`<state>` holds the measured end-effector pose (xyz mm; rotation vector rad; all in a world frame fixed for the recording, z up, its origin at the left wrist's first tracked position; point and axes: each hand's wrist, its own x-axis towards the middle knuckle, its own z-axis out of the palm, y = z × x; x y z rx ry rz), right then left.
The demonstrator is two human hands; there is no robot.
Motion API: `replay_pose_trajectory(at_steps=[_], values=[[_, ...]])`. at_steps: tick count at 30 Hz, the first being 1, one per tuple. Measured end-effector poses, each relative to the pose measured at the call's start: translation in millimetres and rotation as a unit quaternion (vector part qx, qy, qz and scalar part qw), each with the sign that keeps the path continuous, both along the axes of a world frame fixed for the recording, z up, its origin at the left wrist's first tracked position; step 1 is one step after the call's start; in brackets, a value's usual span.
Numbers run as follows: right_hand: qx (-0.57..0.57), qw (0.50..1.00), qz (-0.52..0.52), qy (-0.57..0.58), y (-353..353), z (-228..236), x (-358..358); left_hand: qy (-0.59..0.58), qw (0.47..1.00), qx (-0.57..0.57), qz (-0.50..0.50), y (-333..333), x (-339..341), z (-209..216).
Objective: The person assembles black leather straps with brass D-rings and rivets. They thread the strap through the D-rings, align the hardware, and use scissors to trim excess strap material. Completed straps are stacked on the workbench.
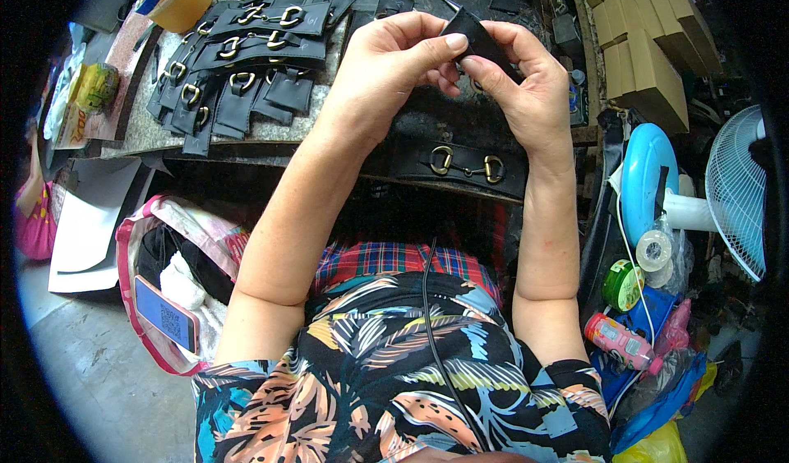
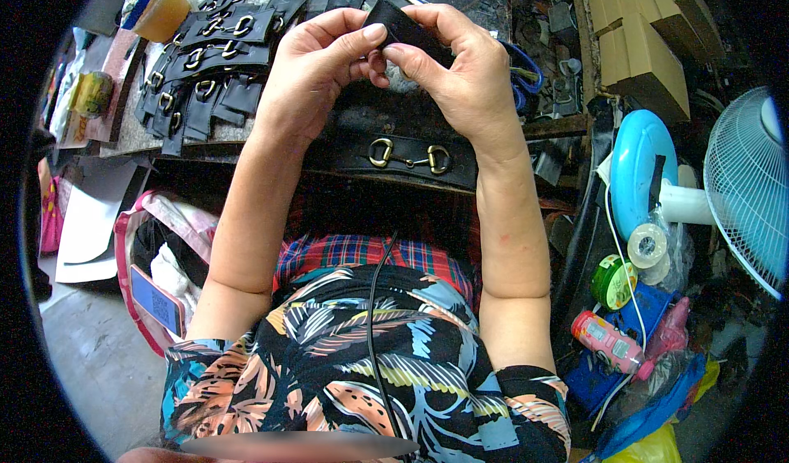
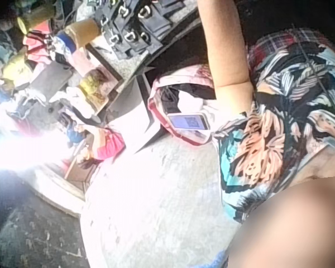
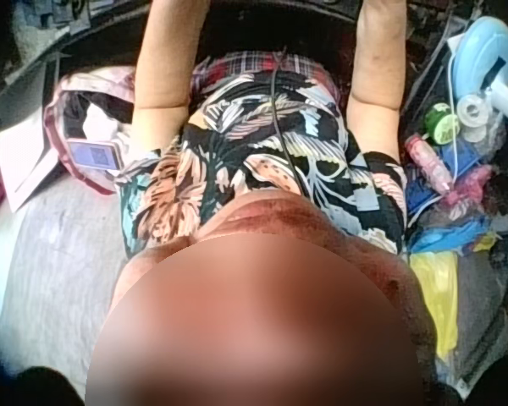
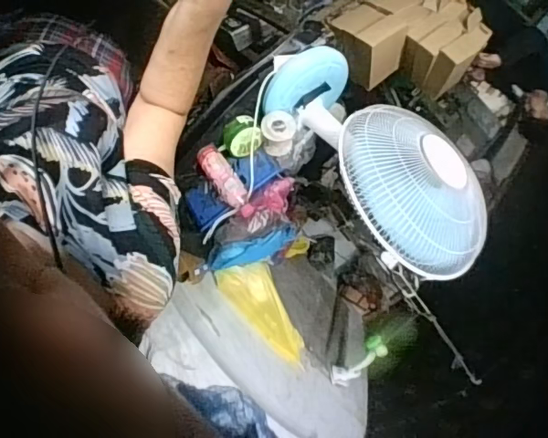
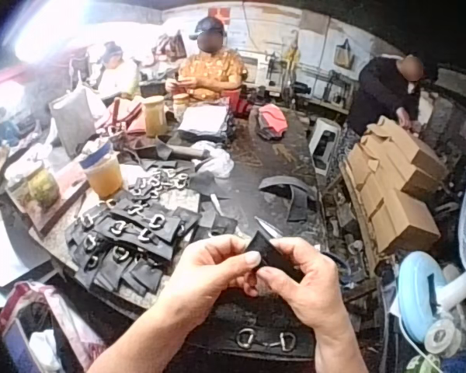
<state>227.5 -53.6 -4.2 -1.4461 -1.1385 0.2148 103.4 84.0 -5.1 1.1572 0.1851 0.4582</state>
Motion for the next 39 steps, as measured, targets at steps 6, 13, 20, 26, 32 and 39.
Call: replay_pose_trajectory(at_steps=[6,13,20,26,32,39], values=[[-0.034,0.997,0.01,0.069,-3.1,0.0,3.7,0.0,1.0,0.0,0.009,-1.2,-0.1,0.2],[-0.017,0.991,0.067,0.114,-3.1,-1.6,8.3,0.009,0.999,0.033,0.007,-1.4,-0.6,0.7],[-0.023,0.99,0.055,0.125,-4.6,-3.3,9.4,0.004,0.995,0.101,0.022,-1.0,-0.1,-0.7],[-0.004,0.99,0.039,0.138,-3.1,-3.0,8.7,-0.004,0.981,0.174,0.083,-4.9,1.5,-1.9],[-0.031,0.992,-0.114,-0.04,4.1,-5.2,1.3,-0.06,0.887,0.405,0.212,-14.0,2.4,-1.0],[0.018,0.997,-0.032,0.063,4.3,-3.2,3.6,-0.06,0.97,0.209,0.108,-9.6,-1.0,2.6]])
